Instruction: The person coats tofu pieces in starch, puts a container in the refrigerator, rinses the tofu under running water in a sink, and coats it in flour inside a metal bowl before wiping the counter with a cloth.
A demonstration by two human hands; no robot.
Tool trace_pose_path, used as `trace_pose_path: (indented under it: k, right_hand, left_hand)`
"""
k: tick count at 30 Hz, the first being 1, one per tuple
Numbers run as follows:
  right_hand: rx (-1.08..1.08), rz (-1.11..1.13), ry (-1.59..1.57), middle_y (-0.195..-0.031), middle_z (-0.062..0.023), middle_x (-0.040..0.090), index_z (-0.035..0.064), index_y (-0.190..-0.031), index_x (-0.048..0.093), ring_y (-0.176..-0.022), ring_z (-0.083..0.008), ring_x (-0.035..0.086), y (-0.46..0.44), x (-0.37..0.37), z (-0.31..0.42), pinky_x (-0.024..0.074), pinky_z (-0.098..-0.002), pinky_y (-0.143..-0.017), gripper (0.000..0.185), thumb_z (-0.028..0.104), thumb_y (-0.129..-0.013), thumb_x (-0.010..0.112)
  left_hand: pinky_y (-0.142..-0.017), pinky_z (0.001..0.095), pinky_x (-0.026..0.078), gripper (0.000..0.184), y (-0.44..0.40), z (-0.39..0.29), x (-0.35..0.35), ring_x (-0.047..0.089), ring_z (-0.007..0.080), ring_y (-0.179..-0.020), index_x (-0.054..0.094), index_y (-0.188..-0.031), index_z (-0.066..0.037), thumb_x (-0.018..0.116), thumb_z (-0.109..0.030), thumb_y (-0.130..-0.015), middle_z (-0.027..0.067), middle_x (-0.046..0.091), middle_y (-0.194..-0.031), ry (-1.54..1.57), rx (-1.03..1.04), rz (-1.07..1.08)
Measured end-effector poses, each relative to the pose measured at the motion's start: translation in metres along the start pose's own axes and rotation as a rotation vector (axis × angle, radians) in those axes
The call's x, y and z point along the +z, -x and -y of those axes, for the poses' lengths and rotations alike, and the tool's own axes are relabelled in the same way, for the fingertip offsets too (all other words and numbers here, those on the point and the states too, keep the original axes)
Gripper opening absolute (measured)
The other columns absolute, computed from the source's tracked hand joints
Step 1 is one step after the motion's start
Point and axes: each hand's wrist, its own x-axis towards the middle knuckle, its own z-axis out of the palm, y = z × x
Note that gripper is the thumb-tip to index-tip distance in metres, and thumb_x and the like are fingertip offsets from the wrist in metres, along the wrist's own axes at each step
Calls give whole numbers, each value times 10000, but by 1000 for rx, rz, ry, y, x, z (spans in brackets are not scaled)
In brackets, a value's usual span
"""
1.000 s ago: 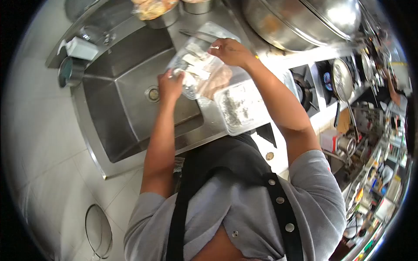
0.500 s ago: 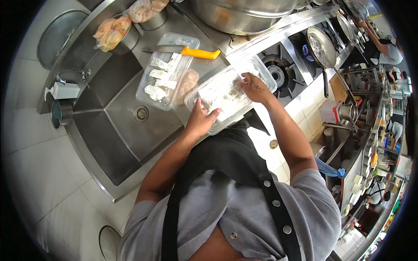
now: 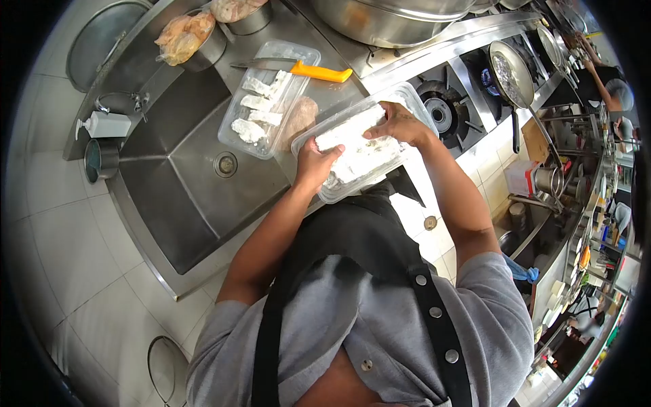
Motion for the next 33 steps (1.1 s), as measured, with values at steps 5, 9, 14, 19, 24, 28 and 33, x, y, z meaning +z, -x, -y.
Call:
trace_pose_path:
  k: [5, 9, 14, 19, 24, 28, 33]
  right_hand:
    - [-30, 163, -68, -939, -87, 654, -40, -1143, 542, -786, -151, 629, 14, -10, 36, 477, -272, -736, 659, 148, -593, 853]
    - [-53, 123, -105, -974, -133, 651, -59, -1158, 534, -911, -185, 619, 7, -12, 10, 483, -291, -797, 647, 125, -613, 830]
    - [8, 106, -309, -1037, -146, 636, -76, -1170, 520, -961, -207, 607, 42, 14, 41, 468, -310, -886, 646, 115, -632, 822]
    - [-17, -23, -89, -1042, -152, 623, -95, -1168, 495, -967, -227, 592, 48, 21, 56, 460, -319, -873, 742, 170, -572, 848]
    - [58, -121, 129, -1037, -188, 606, -131, -1156, 462, -989, -250, 574, 45, 26, 59, 457, -331, -862, 884, 276, -492, 880]
    - [-1, -177, 142, -1058, -216, 597, -145, -1169, 448, -1024, -273, 569, 42, 33, 51, 441, -338, -902, 921, 304, -495, 886]
    - [-22, -232, 223, -1099, -218, 595, -127, -1202, 430, -1053, -295, 566, 39, 39, 27, 421, -347, -945, 946, 337, -520, 893]
  left_hand:
    - [-851, 299, 480, 375, -2, 6, -3, 588, 155, -982, 522, -1156, 21, 670, -13, -813, 91, 618, -1087, 103, 121, 72]
    - [-851, 289, 479, 359, -5, 5, -8, 591, 145, -971, 536, -1152, 5, 673, -30, -823, 73, 622, -1086, 268, 63, 95]
    - [-845, 291, 489, 365, 4, -8, -9, 598, 140, -966, 555, -1142, 3, 692, -16, -804, 71, 635, -1063, 375, -11, 103]
    - [-811, 298, 512, 391, 11, -16, -2, 621, 149, -920, 574, -1121, 21, 696, 56, -751, 90, 649, -1030, 237, -1, 106]
    - [-787, 289, 512, 415, 0, -8, 0, 623, 151, -881, 571, -1120, 34, 709, 47, -729, 90, 645, -1018, 167, 97, 42]
    - [-781, 288, 510, 425, 3, -10, 0, 620, 150, -882, 573, -1115, 39, 726, 39, -718, 88, 644, -1011, 108, 129, 3]
    - [-764, 281, 514, 385, 2, -5, -1, 626, 147, -850, 594, -1073, 39, 735, 33, -715, 84, 653, -984, 82, 162, 10]
